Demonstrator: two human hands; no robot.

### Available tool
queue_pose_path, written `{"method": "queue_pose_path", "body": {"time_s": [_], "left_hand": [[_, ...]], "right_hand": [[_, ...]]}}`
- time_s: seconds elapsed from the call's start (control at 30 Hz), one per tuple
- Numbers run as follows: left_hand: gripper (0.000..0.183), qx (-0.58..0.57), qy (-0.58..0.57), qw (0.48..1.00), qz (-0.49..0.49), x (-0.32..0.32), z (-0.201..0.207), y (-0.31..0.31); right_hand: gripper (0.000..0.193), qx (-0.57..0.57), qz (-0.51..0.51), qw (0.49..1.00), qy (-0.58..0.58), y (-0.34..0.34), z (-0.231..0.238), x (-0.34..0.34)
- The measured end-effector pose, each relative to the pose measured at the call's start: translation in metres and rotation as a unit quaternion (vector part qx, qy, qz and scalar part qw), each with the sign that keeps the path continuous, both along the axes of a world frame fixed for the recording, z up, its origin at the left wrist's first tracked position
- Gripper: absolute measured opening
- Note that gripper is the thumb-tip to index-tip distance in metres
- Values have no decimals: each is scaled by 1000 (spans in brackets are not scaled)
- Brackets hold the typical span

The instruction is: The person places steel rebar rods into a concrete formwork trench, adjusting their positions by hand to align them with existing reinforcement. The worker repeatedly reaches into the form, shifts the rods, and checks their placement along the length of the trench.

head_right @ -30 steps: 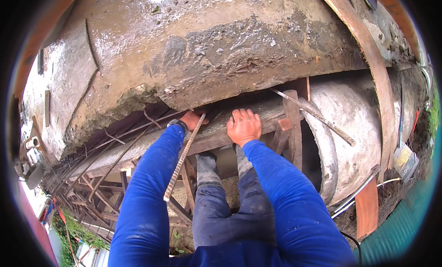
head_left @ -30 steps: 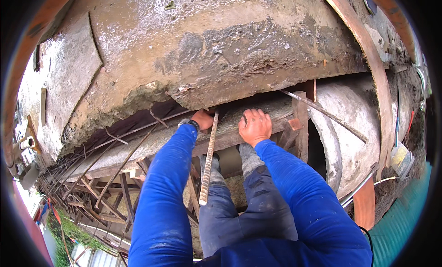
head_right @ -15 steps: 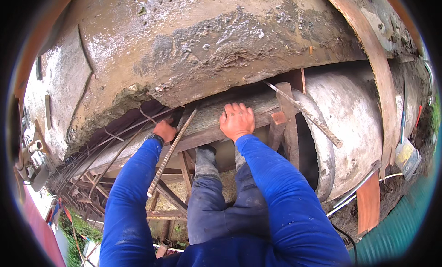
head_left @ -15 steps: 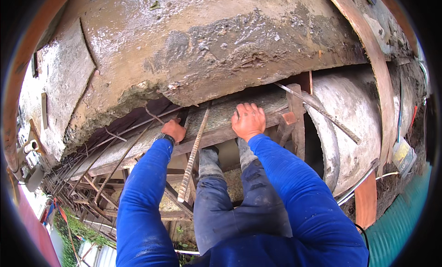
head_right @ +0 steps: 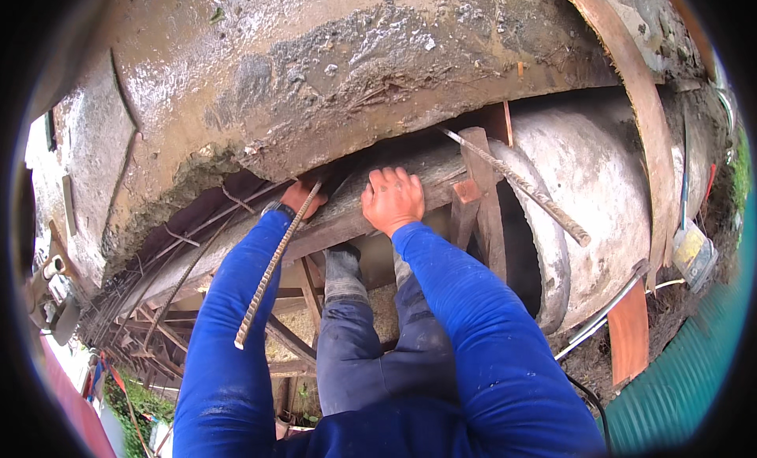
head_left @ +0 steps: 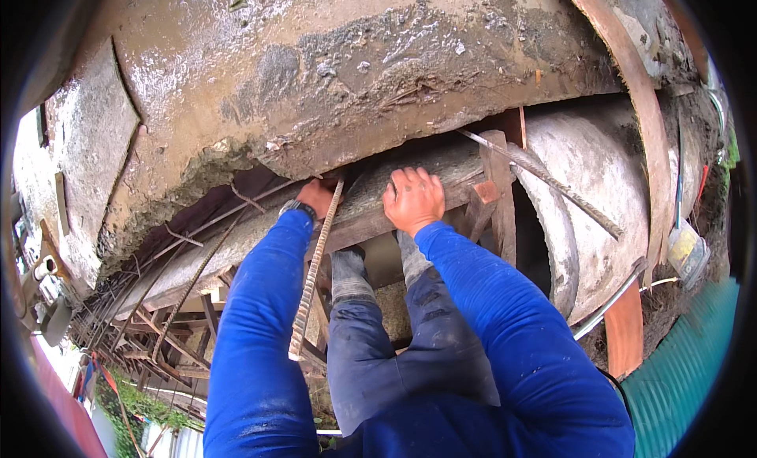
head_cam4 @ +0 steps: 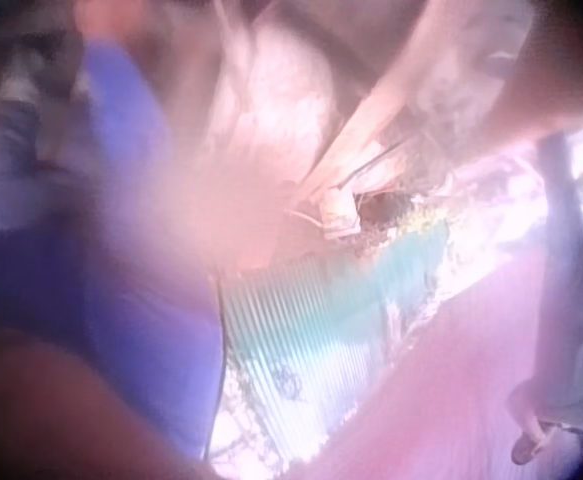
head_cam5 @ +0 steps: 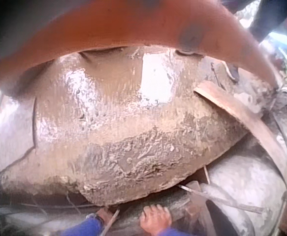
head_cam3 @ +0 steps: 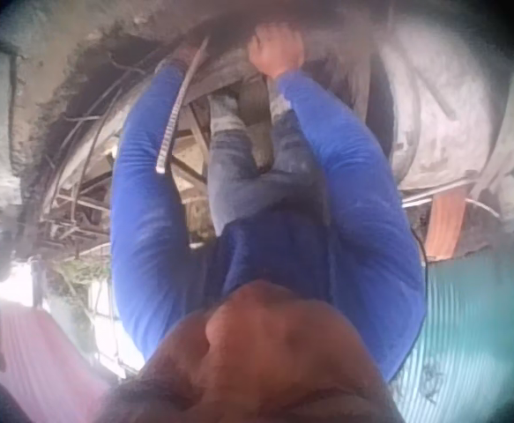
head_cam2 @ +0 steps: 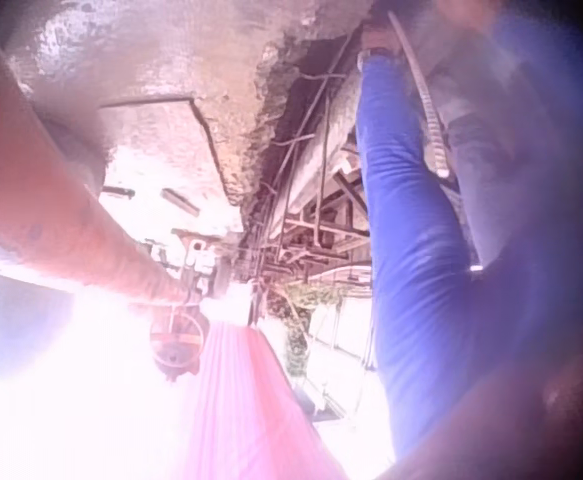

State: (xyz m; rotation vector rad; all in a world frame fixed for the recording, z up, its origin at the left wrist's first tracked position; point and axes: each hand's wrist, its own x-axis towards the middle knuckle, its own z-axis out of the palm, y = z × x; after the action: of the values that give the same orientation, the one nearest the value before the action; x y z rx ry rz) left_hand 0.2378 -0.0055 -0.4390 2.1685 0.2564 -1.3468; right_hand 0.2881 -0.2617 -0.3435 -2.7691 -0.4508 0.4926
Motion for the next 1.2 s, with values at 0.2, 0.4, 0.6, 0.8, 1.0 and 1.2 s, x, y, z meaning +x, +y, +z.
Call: {"method": "queue_pose_path", "body": {"time_s": [0.2, 0.4, 0.6, 0.8, 1.0, 1.2], "left_hand": [[67, 52, 22, 997, 53, -35, 25, 65], [73, -24, 67, 993, 93, 6, 60, 17], [66, -4, 11, 1000, -15, 24, 14, -6], [63, 86, 28, 995, 47, -22, 43, 40], [70, 107, 25, 993, 35, -27, 63, 40], [69, -80, 28, 991, 103, -8, 22, 9]], "right_hand": [[18, 15, 5, 999, -35, 3, -6, -5], [18, 3, -9, 1000, 3, -7, -4, -2], [18, -8, -5, 1000, 13, -5, -2, -2], [19, 2, -10, 1000, 7, -6, -3, -2], [20, 16, -7, 1000, 18, -2, -2, -2], [24, 27, 6, 993, -113, -7, -16, -11]]}}
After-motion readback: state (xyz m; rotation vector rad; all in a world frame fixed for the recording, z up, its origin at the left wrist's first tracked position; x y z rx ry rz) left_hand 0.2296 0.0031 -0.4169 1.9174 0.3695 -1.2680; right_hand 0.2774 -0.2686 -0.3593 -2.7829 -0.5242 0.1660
